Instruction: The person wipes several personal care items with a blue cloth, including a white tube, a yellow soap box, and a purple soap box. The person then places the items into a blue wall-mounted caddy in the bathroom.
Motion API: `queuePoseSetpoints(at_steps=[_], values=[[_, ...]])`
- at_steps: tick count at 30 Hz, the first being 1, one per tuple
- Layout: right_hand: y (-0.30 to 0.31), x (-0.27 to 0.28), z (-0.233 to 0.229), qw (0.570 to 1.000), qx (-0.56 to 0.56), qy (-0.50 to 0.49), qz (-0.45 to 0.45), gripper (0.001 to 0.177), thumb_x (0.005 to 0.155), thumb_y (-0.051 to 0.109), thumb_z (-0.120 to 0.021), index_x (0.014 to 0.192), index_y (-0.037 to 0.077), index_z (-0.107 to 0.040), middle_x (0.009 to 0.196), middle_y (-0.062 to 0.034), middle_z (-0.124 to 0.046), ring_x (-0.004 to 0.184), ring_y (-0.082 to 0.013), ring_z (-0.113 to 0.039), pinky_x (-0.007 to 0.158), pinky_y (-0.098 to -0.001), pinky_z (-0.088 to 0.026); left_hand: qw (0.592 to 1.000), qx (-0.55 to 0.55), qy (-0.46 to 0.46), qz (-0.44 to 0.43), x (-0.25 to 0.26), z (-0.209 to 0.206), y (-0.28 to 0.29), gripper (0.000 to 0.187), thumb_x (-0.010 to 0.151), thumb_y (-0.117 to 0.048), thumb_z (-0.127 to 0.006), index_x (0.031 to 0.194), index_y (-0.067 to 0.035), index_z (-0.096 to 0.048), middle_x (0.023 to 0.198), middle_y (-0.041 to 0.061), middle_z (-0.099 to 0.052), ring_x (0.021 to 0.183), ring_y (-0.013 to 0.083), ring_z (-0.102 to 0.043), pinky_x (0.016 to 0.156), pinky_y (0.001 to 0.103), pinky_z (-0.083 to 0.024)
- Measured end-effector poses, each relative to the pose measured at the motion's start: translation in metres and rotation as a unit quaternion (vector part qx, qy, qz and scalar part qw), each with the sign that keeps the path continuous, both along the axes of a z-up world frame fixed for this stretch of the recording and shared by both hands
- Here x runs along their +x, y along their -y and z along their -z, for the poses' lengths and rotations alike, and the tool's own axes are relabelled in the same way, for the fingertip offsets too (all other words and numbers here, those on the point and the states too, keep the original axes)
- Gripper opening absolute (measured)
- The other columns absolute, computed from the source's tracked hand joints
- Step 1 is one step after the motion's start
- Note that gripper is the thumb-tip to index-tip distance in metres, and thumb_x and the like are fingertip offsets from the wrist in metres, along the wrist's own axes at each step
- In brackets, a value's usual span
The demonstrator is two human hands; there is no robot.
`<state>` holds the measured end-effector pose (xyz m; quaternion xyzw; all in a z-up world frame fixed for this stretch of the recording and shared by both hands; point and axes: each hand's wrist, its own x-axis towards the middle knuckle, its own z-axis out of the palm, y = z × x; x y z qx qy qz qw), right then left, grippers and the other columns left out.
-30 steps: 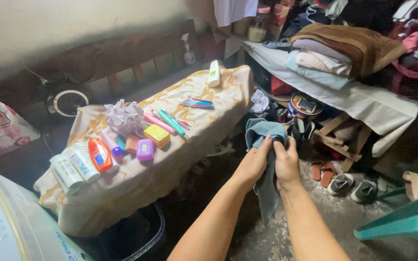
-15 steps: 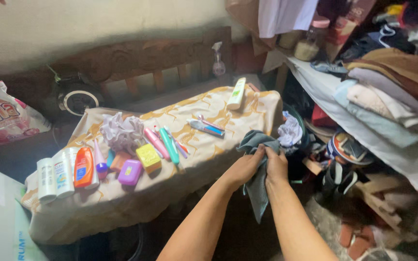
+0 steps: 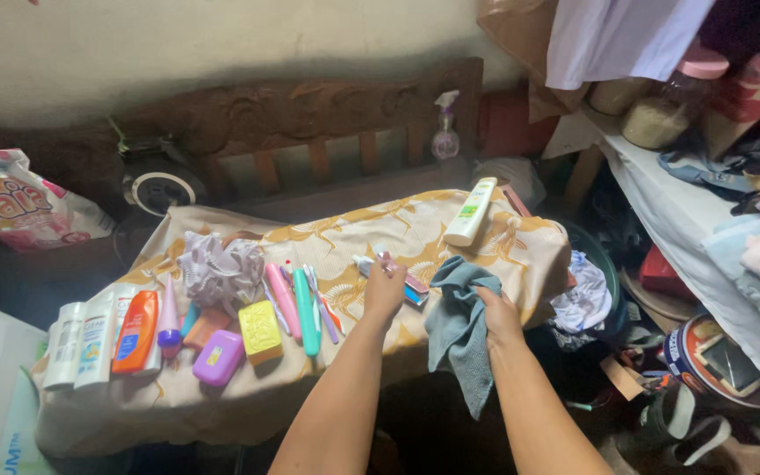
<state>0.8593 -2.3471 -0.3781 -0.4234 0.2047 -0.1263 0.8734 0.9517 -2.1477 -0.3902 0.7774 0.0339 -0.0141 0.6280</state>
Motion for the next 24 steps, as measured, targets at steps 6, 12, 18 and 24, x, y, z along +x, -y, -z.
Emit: queuePoseSetpoints(at_steps=[6,12,18,24], values=[[0.004,0.062,-0.021,0.993,-0.072,-0.067,-0.057,0.031,0.089,0.004,-0.065,0.119,-0.001,-0.067,0.105,-0.0106,-0.075,0.091,-0.0215,-0.072,0.082,-0.0344,-0.057,0.978,0.194,-0.079,-0.021,0.083,0.021,0.002,0.055,0.088,-0.034,-0.07,0.13,-0.002,-0.055,0.122,0.018,-0.072,0.117,0.0383,-0.067,0.102,0.048,-0.051],[0.004,0.122,-0.016,0.991,-0.069,-0.08,-0.085,0.029,0.088,0.003,-0.066,0.116,-0.003,-0.068,0.101,-0.012,-0.074,0.087,-0.0219,-0.072,0.081,-0.0343,-0.057,0.896,0.396,-0.194,0.056,0.117,0.025,-0.001,0.058,0.086,-0.044,-0.077,0.132,-0.017,-0.057,0.124,0.011,-0.068,0.125,0.0352,-0.057,0.103,0.05,-0.045],[-0.007,0.158,-0.022,0.99,-0.057,-0.095,-0.086,0.029,0.087,0.002,-0.066,0.116,-0.002,-0.067,0.099,-0.0106,-0.074,0.086,-0.0203,-0.072,0.08,-0.033,-0.057,0.903,0.422,-0.058,0.061,0.134,0.034,-0.005,0.036,0.087,-0.034,-0.075,0.118,-0.018,-0.068,0.118,0.011,-0.073,0.112,0.0337,-0.067,0.099,0.047,-0.05],[-0.05,0.197,-0.092,0.965,-0.22,0.061,-0.13,0.039,0.09,0.006,-0.065,0.128,0.006,-0.058,0.118,-0.0131,-0.066,0.102,-0.0231,-0.066,0.09,-0.0365,-0.054,0.987,-0.135,0.076,-0.05,0.153,-0.028,0.021,0.045,0.088,-0.015,-0.074,0.128,-0.006,-0.055,0.117,0.01,-0.069,0.107,0.0208,-0.068,0.092,0.036,-0.055]])
